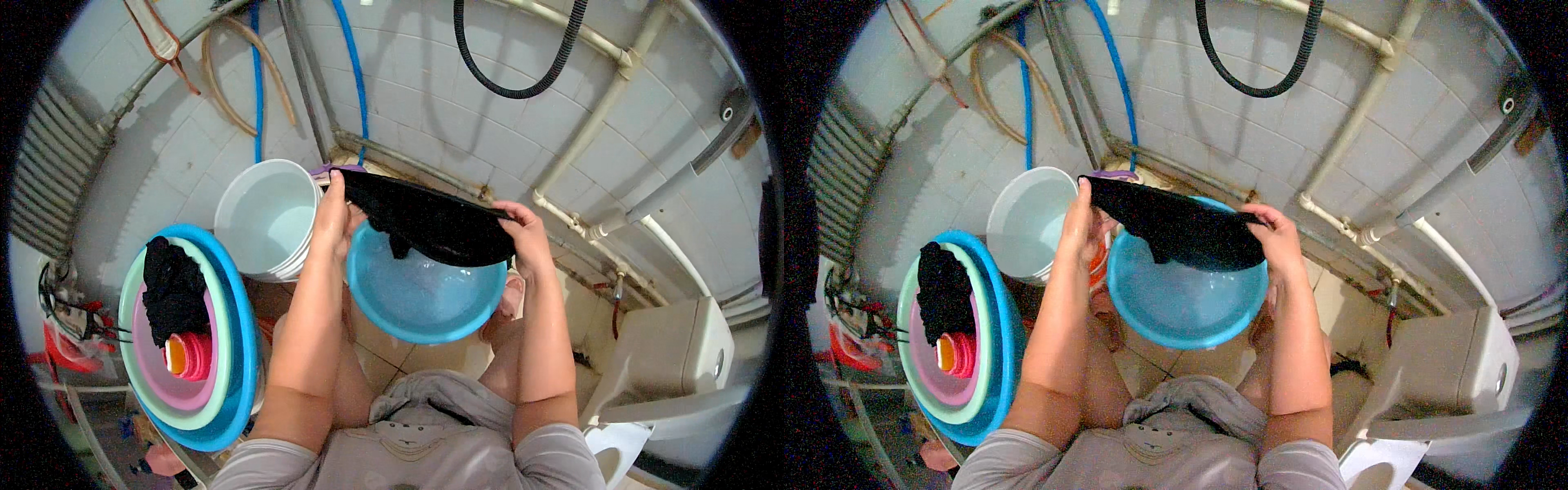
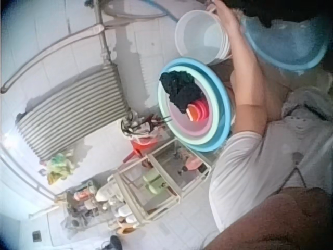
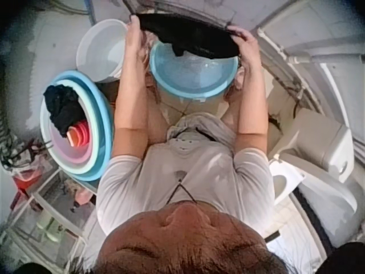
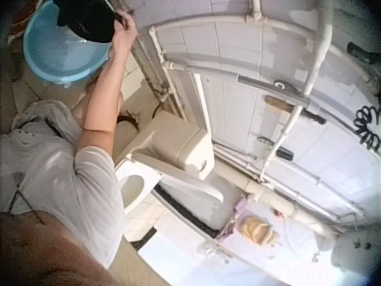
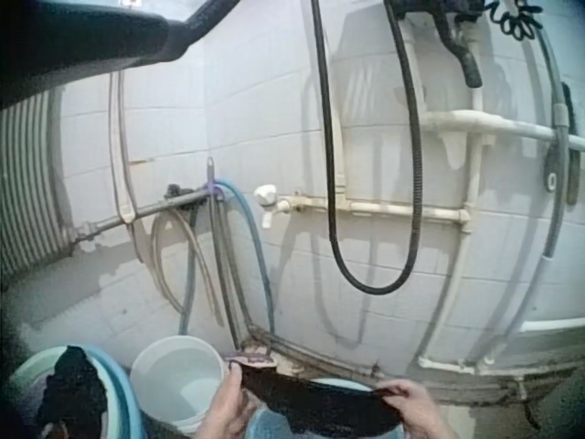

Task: The person sits on the floor and hand-washes a black garment in a blue basin filled with water. They repeatedly submerge, scrub, and wring the item, occasionally using a yellow bar of soap to apply detergent directly to the fabric. The garment is rinsed and wrung out multiple times within the basin.

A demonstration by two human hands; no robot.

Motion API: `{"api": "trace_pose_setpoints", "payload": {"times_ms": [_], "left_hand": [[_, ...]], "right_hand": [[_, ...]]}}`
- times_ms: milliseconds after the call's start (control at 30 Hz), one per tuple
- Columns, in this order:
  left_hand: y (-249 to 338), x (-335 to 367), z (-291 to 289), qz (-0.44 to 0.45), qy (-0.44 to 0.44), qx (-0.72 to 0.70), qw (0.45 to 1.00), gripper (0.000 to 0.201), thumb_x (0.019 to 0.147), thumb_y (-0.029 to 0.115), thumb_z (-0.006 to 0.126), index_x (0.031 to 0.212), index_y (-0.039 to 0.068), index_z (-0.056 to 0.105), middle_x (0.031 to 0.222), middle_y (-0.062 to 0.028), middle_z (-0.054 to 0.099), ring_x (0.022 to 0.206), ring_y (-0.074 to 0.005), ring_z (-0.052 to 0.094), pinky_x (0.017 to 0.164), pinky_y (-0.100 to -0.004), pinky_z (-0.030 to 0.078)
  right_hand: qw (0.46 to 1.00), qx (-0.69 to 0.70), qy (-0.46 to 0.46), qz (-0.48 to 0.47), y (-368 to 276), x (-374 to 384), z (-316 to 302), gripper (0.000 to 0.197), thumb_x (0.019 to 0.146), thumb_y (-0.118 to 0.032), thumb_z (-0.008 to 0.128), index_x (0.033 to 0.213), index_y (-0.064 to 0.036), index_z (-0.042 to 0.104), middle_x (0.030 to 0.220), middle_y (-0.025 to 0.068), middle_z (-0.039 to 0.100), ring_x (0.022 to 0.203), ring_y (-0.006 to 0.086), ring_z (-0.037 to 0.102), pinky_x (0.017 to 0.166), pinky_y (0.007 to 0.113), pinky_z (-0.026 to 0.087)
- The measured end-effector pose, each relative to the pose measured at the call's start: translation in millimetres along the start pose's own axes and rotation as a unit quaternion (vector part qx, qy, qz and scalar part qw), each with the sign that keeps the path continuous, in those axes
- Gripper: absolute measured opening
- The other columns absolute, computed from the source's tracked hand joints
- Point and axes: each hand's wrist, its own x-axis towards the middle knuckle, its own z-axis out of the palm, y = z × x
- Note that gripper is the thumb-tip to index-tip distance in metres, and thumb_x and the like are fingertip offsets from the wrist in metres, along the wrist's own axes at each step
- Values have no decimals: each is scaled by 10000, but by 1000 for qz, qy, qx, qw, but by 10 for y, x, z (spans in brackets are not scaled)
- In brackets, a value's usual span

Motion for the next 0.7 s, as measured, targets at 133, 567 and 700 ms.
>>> {"api": "trace_pose_setpoints", "payload": {"times_ms": [133,567,700], "left_hand": [[-71,60,23,-14,4,11,1000,513,917,447,384,1115,-9,512,1061,-86,571,920,-189,563,804,-303,436],[-117,-33,114,16,-146,140,979,376,895,363,483,932,10,605,857,-17,598,787,-95,522,748,-249,397],[-81,-21,57,21,-156,156,975,375,891,354,490,945,0,601,872,-25,600,798,-109,531,758,-254,400]], "right_hand": [[955,-274,-16,-112,306,105,-56,271,704,14,562,949,-66,646,955,99,587,847,232,551,782,314,431],[959,-121,-249,58,483,54,313,375,722,-112,662,1070,-6,570,982,96,610,927,182,553,828,316,422],[956,-251,-148,39,700,195,250,386,758,-280,660,991,21,593,904,103,633,864,204,574,790,333,432]]}}
